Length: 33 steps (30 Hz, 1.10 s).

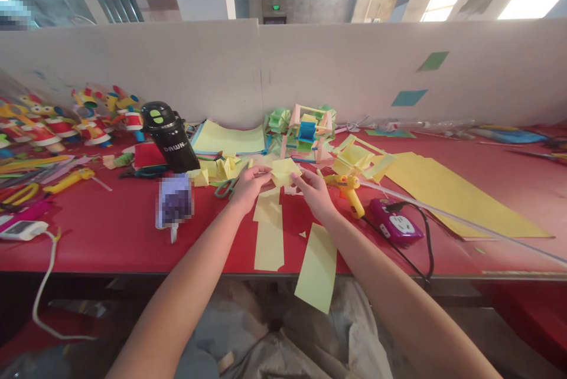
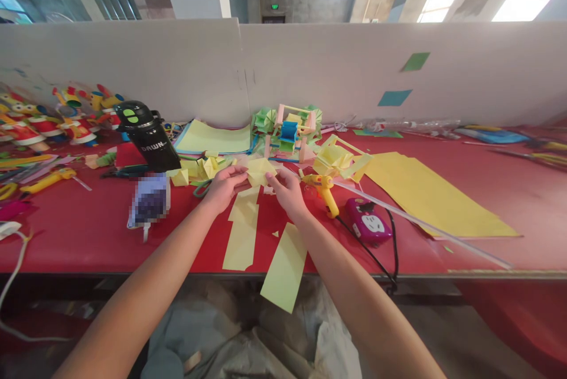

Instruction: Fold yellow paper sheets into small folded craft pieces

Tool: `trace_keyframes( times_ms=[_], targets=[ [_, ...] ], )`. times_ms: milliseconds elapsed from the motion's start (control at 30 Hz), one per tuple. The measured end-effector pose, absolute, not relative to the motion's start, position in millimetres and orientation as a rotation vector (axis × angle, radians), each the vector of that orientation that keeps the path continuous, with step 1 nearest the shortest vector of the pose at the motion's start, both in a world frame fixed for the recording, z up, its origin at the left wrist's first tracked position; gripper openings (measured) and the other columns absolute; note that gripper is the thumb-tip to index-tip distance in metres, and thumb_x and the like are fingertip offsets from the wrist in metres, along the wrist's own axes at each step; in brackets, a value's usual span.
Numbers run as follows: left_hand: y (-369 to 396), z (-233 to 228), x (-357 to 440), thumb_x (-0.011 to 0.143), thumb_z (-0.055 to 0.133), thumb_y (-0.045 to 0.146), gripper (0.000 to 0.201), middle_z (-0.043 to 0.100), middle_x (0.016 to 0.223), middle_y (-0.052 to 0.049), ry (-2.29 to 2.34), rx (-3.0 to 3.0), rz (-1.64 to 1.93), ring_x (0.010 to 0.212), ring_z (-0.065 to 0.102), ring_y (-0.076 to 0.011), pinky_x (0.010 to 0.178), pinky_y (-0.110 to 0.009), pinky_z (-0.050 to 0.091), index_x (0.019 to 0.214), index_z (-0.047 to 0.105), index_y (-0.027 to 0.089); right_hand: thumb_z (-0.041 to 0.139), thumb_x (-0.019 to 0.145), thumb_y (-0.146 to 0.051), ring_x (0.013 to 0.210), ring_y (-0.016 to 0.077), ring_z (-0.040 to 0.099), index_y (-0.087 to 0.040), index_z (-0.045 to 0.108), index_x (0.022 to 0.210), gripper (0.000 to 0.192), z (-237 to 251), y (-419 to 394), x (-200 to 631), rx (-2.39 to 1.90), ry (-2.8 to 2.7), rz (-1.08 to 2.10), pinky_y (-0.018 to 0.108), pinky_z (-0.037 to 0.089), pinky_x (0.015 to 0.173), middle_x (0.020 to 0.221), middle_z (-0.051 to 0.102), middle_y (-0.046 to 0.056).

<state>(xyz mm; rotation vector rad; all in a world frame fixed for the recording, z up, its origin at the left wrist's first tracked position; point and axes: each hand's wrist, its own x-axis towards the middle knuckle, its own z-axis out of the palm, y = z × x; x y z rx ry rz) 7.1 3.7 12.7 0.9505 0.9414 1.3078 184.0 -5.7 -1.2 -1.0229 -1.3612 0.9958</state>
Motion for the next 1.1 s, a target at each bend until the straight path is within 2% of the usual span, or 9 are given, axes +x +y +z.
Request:
trace_keyframes(
  times_ms=[133,300,400,600,733,833,1000,1100],
  targets=[
    [3,13,5,0.063,0.075,0.017,0.022,0.072,0.085,-0.008,0.970,0.950,1.220,0.078,0.073,-0.0213,0.085,-0.039,0.058,0.081,0.064,0.016,0.065,0.079,-0.063,0.061,0.0125,0.048,-0.021,0.052,0.066,0.046,-3,-4,185,-0.996,-1.354,0.953,0.025,0.042,0.058,0.064,0.050,-0.002],
    [2,16,3,0.066,0.071,0.025,0.027,0.071,0.082,-0.004,0.858,0.930,1.121,0.070,0.071,-0.0193,0.070,-0.035,0.059,0.091,0.061,0.017,0.065,0.080,-0.061,0.065,0.0129,0.050,-0.021,0.061,0.074,0.041,-5,-1,186,-0.947,-1.319,1.049,0.026,0.044,0.060,0.071,0.054,-0.001],
    [3,15,4,0.069,0.075,0.031,0.034,0.070,0.079,-0.004,0.933,0.948,1.106,0.063,0.069,-0.0178,0.063,-0.033,0.059,0.096,0.058,0.017,0.066,0.078,-0.058,0.065,0.0131,0.053,-0.020,0.064,0.078,0.038,-5,-1,185,-0.925,-1.285,1.149,0.026,0.046,0.061,0.076,0.059,0.001],
    [0,14,6,0.065,0.084,0.028,0.056,0.072,0.088,-0.005,1.045,1.036,1.119,0.080,0.071,-0.0220,0.066,-0.033,0.059,0.114,0.059,0.019,0.066,0.077,-0.052,0.069,0.0150,0.060,-0.022,0.072,0.090,0.034,-3,-3,182,-0.906,-1.242,1.262,0.029,0.050,0.064,0.086,0.068,0.003],
    [-3,12,5,0.064,0.085,0.033,0.045,0.074,0.088,-0.006,0.961,1.191,0.980,0.084,0.071,-0.0231,0.071,-0.031,0.056,0.104,0.070,0.017,0.065,0.078,-0.052,0.087,0.0213,0.067,-0.023,0.075,0.096,0.035,-3,-5,182,-0.888,-1.257,1.318,0.033,0.054,0.078,0.094,0.072,0.004],
    [-4,10,6,0.063,0.087,0.033,0.041,0.075,0.085,-0.006,0.896,1.224,0.938,0.080,0.072,-0.0238,0.071,-0.033,0.056,0.099,0.073,0.017,0.067,0.079,-0.057,0.098,0.0242,0.067,-0.024,0.075,0.103,0.041,-3,-6,181,-0.889,-1.299,1.333,0.035,0.054,0.085,0.097,0.074,0.004],
    [4,6,6,0.057,0.089,0.028,0.054,0.075,0.094,-0.008,1.011,1.121,1.136,0.079,0.072,-0.0224,0.068,-0.032,0.058,0.106,0.070,0.016,0.056,0.083,-0.070,0.088,0.0196,0.065,-0.023,0.074,0.109,0.057,-2,-4,183,-0.938,-1.278,1.192,0.029,0.053,0.068,0.102,0.071,0.006],
    [9,5,5,0.058,0.086,0.026,0.052,0.074,0.097,-0.009,1.077,1.037,1.283,0.080,0.071,-0.0205,0.066,-0.029,0.057,0.106,0.069,0.016,0.051,0.085,-0.072,0.082,0.0163,0.063,-0.022,0.071,0.113,0.061,0,-5,184,-0.906,-1.259,1.121,0.026,0.052,0.064,0.103,0.067,0.007]
  ],
)
